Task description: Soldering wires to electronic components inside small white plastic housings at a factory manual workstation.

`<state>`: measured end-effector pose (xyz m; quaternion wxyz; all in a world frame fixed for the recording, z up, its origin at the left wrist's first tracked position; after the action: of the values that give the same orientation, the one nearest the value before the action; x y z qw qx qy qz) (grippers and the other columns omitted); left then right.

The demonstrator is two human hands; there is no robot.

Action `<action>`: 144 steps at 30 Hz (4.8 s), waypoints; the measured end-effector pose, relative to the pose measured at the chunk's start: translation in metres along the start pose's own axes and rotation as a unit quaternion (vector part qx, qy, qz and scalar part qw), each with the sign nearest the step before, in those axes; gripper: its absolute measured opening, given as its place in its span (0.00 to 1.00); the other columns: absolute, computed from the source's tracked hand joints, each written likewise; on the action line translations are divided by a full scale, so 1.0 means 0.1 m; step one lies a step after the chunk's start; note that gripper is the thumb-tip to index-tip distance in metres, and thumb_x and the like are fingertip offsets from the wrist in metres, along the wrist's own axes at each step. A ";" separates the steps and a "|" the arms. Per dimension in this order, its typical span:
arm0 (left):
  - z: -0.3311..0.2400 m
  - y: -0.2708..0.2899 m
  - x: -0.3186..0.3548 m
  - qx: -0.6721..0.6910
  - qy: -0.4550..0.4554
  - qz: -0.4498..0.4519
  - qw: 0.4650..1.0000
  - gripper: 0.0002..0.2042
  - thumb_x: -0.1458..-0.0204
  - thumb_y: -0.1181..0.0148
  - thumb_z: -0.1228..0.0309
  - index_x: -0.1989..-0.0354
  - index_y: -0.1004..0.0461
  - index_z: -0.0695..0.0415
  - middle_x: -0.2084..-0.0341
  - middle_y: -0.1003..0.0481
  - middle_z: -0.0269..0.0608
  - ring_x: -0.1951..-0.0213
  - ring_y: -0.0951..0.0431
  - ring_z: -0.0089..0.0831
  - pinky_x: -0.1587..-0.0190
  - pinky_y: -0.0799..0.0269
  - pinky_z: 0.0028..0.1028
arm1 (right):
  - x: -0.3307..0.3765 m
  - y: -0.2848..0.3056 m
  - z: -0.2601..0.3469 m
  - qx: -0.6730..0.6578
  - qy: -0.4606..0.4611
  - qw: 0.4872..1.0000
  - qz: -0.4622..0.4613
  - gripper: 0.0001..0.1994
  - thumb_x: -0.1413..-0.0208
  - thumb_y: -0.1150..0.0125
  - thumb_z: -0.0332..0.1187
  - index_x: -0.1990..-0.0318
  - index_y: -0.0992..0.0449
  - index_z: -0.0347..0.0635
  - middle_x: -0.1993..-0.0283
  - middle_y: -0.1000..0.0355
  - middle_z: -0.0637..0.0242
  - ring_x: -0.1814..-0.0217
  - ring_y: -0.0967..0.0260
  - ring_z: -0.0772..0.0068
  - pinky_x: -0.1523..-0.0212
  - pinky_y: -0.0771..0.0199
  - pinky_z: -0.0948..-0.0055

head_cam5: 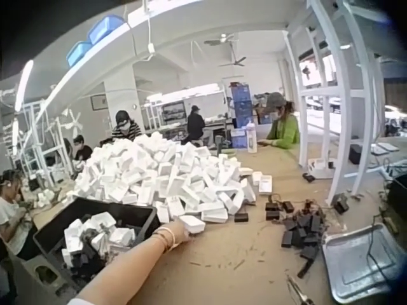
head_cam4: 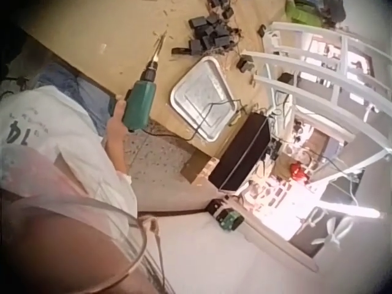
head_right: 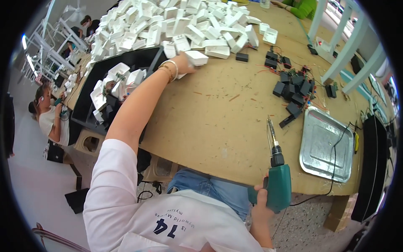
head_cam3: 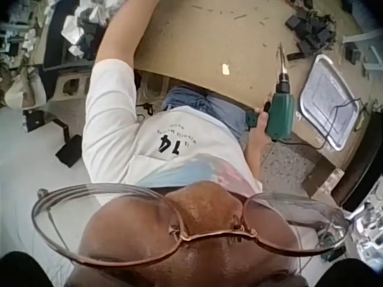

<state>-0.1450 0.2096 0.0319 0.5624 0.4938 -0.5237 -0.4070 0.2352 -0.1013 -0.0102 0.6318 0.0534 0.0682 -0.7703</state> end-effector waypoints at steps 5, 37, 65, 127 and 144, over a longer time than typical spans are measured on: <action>-0.18 0.31 0.52 0.310 0.036 0.191 0.931 0.34 0.59 0.34 0.56 0.45 0.38 0.61 0.55 0.27 0.45 0.52 0.26 0.36 0.52 0.30 0.34 | 0.03 0.12 -0.02 -0.009 -0.015 0.998 -0.053 0.23 0.44 0.48 0.37 0.45 0.35 0.29 0.54 0.30 0.57 0.59 0.34 0.73 0.53 0.33 0.69; -1.46 -0.34 -0.24 0.012 -0.253 -0.260 0.932 0.13 0.46 0.47 0.62 0.59 0.30 0.59 0.61 0.28 0.47 0.55 0.30 0.44 0.50 0.36 0.36 | -0.39 0.18 -0.23 -0.247 -0.054 0.968 0.006 0.24 0.42 0.51 0.46 0.49 0.36 0.30 0.56 0.33 0.55 0.72 0.36 0.76 0.60 0.31 0.67; -0.52 -0.29 1.48 0.036 -0.133 -0.182 0.974 0.16 0.59 0.33 0.56 0.69 0.24 0.56 0.69 0.27 0.43 0.61 0.29 0.43 0.55 0.35 0.36 | -0.38 0.23 -0.28 -0.226 -0.037 0.973 0.021 0.26 0.43 0.49 0.48 0.49 0.36 0.31 0.55 0.34 0.55 0.72 0.37 0.78 0.58 0.34 0.67; -1.51 -0.85 2.05 0.239 -0.251 -0.318 0.882 0.08 0.55 0.42 0.79 0.73 0.37 0.63 0.50 0.36 0.49 0.46 0.37 0.51 0.45 0.39 0.43 | -0.06 0.03 -0.10 0.005 -0.041 0.996 0.082 0.28 0.50 0.40 0.43 0.49 0.33 0.25 0.55 0.30 0.48 0.67 0.30 0.71 0.61 0.30 0.72; -1.49 -0.88 2.05 0.228 -0.259 -0.309 0.886 0.07 0.54 0.45 0.76 0.68 0.33 0.65 0.49 0.37 0.48 0.43 0.41 0.45 0.43 0.44 0.43 | -0.01 -0.12 -0.05 0.084 -0.089 0.990 0.066 0.26 0.48 0.40 0.40 0.48 0.33 0.28 0.55 0.28 0.54 0.69 0.33 0.77 0.58 0.30 0.72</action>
<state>0.0323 0.0133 -0.0108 0.1244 0.6221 -0.5505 -0.5426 0.2232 -0.0975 -0.0142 0.6782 0.0416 -0.0571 -0.7314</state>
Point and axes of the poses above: each hand's wrist, its own x-axis away from the middle knuckle, its own y-axis out of the back of the hand, z = x × y, the point moved 2 cm from there along -x, towards the middle knuckle
